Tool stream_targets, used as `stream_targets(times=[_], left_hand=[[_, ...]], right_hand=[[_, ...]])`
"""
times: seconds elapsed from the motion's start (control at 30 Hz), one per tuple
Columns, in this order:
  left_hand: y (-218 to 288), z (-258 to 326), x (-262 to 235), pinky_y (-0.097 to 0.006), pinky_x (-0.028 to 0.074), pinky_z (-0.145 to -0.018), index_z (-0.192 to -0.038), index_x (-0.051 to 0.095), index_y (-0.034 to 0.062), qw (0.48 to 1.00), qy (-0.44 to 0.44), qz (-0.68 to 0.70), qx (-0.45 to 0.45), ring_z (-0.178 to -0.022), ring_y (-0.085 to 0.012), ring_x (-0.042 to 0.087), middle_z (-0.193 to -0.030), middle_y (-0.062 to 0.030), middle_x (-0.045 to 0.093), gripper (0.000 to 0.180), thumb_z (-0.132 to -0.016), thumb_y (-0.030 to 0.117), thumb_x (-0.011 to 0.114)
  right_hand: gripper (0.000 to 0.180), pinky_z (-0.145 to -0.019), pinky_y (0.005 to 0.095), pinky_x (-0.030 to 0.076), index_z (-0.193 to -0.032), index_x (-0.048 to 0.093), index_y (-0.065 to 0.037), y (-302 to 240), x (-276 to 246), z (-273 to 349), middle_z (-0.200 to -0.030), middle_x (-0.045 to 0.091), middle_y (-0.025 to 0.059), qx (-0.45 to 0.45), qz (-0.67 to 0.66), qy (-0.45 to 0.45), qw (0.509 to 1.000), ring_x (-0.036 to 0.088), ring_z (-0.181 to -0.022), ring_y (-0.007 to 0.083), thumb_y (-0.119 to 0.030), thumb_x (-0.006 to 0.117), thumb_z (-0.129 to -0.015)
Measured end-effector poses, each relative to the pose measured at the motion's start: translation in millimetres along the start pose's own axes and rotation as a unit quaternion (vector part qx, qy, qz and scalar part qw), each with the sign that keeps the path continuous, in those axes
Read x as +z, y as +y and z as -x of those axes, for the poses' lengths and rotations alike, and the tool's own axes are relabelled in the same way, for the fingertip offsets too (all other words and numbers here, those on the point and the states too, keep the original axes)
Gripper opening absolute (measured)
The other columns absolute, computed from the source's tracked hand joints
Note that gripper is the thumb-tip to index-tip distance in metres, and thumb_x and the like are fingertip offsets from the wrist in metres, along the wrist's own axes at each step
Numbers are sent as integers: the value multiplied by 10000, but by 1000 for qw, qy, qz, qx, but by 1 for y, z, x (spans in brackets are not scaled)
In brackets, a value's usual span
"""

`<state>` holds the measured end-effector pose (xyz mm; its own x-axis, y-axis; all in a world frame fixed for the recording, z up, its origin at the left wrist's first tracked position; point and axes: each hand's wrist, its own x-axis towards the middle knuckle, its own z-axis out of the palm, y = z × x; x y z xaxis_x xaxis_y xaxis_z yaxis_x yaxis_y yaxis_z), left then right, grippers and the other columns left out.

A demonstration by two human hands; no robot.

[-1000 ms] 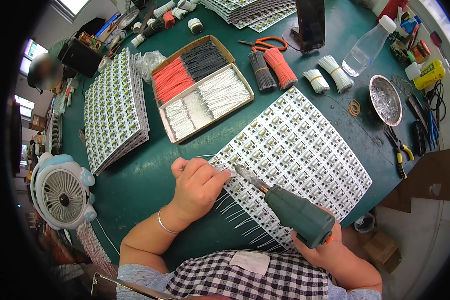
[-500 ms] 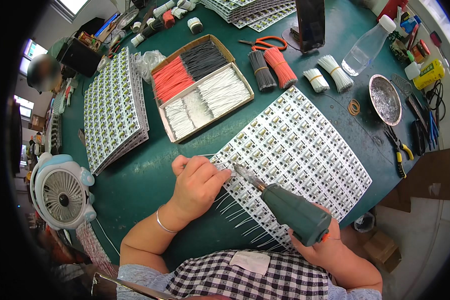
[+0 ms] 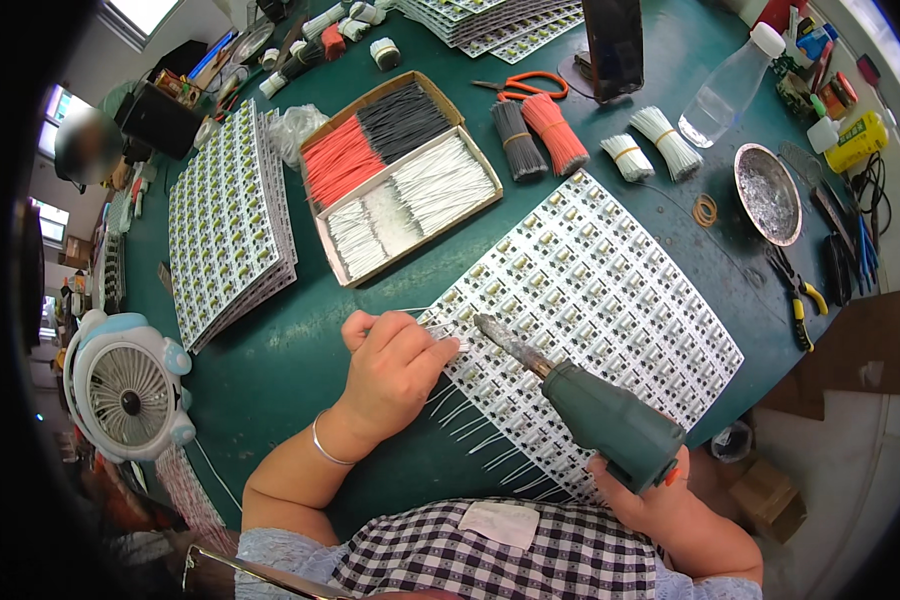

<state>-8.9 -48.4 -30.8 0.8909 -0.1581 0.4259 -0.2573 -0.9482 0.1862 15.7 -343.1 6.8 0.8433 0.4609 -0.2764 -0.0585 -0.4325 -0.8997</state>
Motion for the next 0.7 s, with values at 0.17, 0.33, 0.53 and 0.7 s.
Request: stream_targets(times=[0.17, 0.33, 0.53, 0.7], left_hand=[[1, 1, 1, -358, 282, -761, -834, 669, 149, 1000, 6, -13, -1, -765, -138, 520, -698, 53, 495, 172, -671, 97, 644], [3, 1, -1, -366, 276, -761, -837, 668, 145, 1000, 4, -21, -2, -773, -139, 525, -697, 53, 485, 192, -652, 98, 651], [3, -2, -1, -376, 281, -782, -842, 663, 145, 1000, -2, -29, 9, -800, -141, 527, -713, 48, 492, 170, -681, 110, 624], [2, -2, -3, -380, 283, -791, -851, 662, 150, 999, -15, -37, 10, -815, -140, 526, -726, 48, 498, 165, -700, 117, 604]], right_hand=[[216, -780, 400, 476, -920, 634, -35, -9, -1, -9, -896, 639, 119, -45, 52, -38, 997, 613, -805, 324, -25, 661, -706], [269, -555, 267, 485, -1050, 585, 49, -17, 1, -22, -711, 611, 63, -173, 109, -78, 976, 600, -593, 131, 4, 559, -786], [277, -858, 420, 475, -984, 638, -61, -20, -1, -15, -999, 636, 124, -84, 110, -78, 987, 613, -917, 347, -74, 687, -712], [301, -867, 413, 472, -1011, 637, -60, -33, -2, -23, -1041, 628, 130, -131, 128, -88, 979, 604, -942, 350, -77, 687, -715]])
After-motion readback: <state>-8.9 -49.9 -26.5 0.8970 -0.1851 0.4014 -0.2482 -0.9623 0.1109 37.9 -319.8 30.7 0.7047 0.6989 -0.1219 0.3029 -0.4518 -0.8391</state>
